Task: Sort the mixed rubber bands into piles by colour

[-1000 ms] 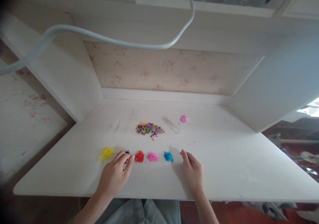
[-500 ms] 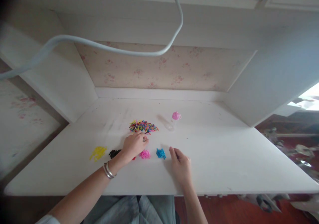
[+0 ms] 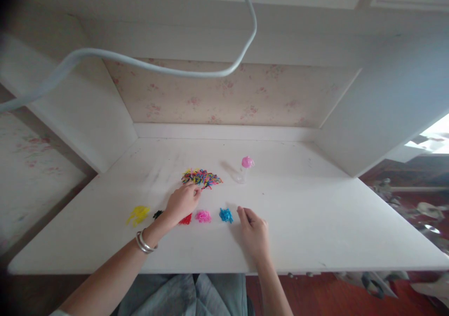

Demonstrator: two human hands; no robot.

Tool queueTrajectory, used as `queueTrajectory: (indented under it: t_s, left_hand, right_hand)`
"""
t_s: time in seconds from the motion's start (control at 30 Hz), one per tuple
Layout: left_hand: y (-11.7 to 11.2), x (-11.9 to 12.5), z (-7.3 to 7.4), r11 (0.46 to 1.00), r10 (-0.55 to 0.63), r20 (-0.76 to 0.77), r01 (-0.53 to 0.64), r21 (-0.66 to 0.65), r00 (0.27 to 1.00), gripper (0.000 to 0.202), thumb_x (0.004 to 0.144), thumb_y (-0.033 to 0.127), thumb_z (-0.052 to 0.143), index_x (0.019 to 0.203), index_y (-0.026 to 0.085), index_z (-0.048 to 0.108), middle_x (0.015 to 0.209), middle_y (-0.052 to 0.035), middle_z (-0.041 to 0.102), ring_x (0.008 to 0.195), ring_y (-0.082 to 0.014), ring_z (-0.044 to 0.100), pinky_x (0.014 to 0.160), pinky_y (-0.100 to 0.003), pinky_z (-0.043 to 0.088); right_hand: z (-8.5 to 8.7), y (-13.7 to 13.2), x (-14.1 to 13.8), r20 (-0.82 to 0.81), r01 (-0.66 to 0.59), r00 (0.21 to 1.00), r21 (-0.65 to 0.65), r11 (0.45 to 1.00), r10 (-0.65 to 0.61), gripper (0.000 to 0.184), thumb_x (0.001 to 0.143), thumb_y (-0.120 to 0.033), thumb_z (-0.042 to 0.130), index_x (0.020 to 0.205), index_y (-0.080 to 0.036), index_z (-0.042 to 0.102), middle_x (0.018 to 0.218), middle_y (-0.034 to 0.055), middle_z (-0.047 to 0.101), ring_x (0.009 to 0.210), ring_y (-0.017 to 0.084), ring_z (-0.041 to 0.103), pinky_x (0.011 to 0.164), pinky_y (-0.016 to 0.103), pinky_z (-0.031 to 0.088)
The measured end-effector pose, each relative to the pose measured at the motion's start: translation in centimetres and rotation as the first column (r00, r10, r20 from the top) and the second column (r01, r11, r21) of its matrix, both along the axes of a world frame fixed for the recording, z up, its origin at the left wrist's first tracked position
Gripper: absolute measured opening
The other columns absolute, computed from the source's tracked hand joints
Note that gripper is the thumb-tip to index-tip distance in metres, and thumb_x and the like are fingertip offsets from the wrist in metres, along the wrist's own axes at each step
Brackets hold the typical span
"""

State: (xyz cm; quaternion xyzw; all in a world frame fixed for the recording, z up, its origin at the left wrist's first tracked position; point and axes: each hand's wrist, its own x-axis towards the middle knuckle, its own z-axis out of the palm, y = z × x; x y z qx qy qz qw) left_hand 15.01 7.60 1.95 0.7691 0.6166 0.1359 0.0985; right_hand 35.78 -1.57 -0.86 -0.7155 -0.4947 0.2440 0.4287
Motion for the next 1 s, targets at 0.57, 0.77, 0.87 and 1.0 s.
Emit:
queueTrajectory:
  t_s: [0.57,0.77,0.87,1.0]
  left_hand:
    - [-7.3,-5.0,-0.3,0.997,0.053,0.063,-0.057,0.06,0.997,0.021,0.087,0.029,0.044,0.078,0.023,0.062,0.085,-0.0022,0.065,0.068,-0.0137,0.061,0.058,-0.022,0.038]
    - [-7.9,-4.6,-0.7,0.995,0.081,-0.006,-0.08,0.058,0.997,0.022,0.088,0.03,0.042,0.081,0.024,0.062,0.088,-0.0015,0.065,0.066,-0.014,0.062,0.054,-0.024,0.035]
    - [-7.8,-4.7,-0.5,0.996,0.057,0.009,-0.058,0.066,0.998,0.023,0.089,0.029,0.041,0.081,0.024,0.063,0.086,-0.0015,0.066,0.066,-0.0136,0.062,0.056,-0.023,0.036]
    - [-8.0,-5.4,-0.4,0.995,0.053,0.068,-0.059,0.082,0.996,0.023,0.089,0.03,0.042,0.083,0.025,0.063,0.086,-0.0015,0.065,0.067,-0.0136,0.061,0.057,-0.023,0.038]
  right_hand:
    - [-0.8,0.3,0.3,0.023,-0.012,1.0,-0.039,0.999,0.013,0.054,0.081,-0.058,0.044,0.082,-0.012,0.072,0.062,0.0012,0.058,0.061,0.013,0.049,0.055,0.02,0.035]
    - [-0.7,0.2,0.4,0.031,-0.02,0.999,-0.041,0.999,0.021,0.051,0.083,-0.057,0.044,0.081,-0.013,0.07,0.061,-0.0007,0.057,0.061,0.012,0.049,0.057,0.02,0.035]
    - [-0.7,0.2,0.3,0.031,-0.01,0.999,-0.042,0.999,0.011,0.051,0.083,-0.057,0.044,0.083,-0.014,0.071,0.062,-0.0005,0.058,0.061,0.013,0.05,0.057,0.02,0.035]
    - [-0.9,0.2,0.2,0.044,-0.005,0.999,-0.046,0.999,0.007,0.052,0.082,-0.058,0.045,0.084,-0.013,0.071,0.067,0.002,0.062,0.064,0.014,0.052,0.057,0.021,0.036]
